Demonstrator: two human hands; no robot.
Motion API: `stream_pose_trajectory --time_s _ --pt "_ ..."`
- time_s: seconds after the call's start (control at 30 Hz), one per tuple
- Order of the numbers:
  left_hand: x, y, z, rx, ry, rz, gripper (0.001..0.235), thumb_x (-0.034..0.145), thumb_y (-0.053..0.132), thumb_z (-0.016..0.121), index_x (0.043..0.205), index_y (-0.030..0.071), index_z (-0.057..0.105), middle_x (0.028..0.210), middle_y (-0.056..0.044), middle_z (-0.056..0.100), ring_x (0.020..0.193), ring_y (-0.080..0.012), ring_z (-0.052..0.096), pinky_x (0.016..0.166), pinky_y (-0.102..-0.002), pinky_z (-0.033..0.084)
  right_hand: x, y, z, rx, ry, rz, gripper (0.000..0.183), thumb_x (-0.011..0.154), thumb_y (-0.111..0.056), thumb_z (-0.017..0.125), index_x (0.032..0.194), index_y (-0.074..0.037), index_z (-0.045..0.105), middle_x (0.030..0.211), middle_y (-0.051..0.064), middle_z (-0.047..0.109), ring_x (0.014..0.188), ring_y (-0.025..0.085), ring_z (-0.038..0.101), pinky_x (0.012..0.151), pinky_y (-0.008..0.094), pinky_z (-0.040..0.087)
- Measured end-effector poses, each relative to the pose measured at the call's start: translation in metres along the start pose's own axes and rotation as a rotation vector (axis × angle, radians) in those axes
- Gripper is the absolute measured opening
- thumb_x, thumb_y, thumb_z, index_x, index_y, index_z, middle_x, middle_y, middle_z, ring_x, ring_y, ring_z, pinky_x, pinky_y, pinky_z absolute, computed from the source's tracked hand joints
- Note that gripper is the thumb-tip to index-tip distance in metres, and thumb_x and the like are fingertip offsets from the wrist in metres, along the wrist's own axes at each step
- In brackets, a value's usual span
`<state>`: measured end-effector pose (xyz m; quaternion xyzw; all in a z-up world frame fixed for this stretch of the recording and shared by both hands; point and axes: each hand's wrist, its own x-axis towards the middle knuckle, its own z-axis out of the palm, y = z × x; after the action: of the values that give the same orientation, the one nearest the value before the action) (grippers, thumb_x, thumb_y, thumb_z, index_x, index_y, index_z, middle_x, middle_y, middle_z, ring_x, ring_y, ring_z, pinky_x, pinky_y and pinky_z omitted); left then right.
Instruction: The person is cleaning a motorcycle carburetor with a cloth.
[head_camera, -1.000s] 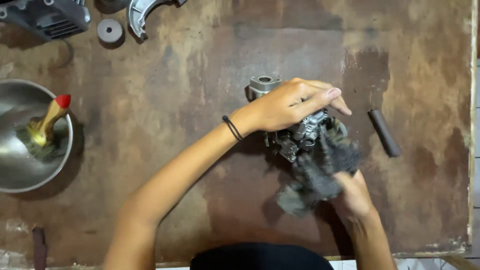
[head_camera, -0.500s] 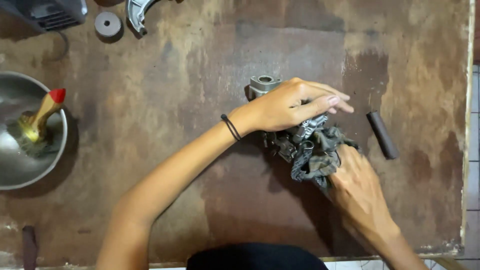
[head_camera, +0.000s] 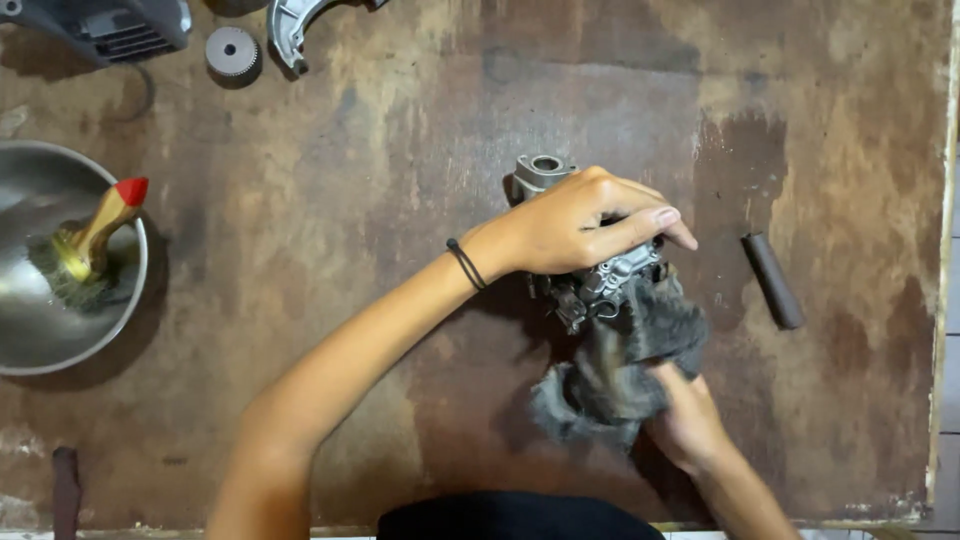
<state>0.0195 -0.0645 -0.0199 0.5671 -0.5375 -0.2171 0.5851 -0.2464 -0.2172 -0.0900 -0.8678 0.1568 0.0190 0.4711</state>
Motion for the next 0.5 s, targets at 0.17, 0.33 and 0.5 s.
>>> stream_pose_trajectory --time_s 0.17,0.33,0.5 --pt "-0.003 0.004 -0.002 0.030 0.008 -0.087 0.040 0.108 0.032 0.047 0.101 0.010 0.080 0.102 -0.008 0.080 0.093 -0.0244 0.078 0.086 -0.034 0.060 -0.015 -0.033 0.011 -0.217 0.144 -0.131 0.026 0.077 -0.009 0.074 0.102 -0.003 0.069 0.094 0.014 0.072 0.088 0.029 0.070 0.082 0.042 0.056" --pt "-0.002 -0.004 -0.001 0.052 0.038 -0.114 0.042 0.106 0.034 0.048 0.098 0.010 0.080 0.095 -0.006 0.081 0.088 -0.0230 0.079 0.082 -0.033 0.059 -0.023 -0.041 0.014 -0.527 0.174 -0.553 0.050 0.056 -0.006 0.071 0.105 -0.002 0.065 0.106 0.029 0.068 0.100 0.047 0.066 0.088 0.047 0.054" --pt "-0.002 0.007 -0.004 0.080 -0.010 -0.186 0.037 0.107 0.034 0.046 0.111 0.016 0.078 0.080 -0.007 0.075 0.069 -0.0225 0.071 0.072 -0.036 0.055 0.003 -0.085 0.016 0.338 0.216 0.003 0.029 0.098 -0.016 0.057 0.119 -0.002 0.073 0.118 0.023 0.072 0.106 0.044 0.068 0.096 0.048 0.056"
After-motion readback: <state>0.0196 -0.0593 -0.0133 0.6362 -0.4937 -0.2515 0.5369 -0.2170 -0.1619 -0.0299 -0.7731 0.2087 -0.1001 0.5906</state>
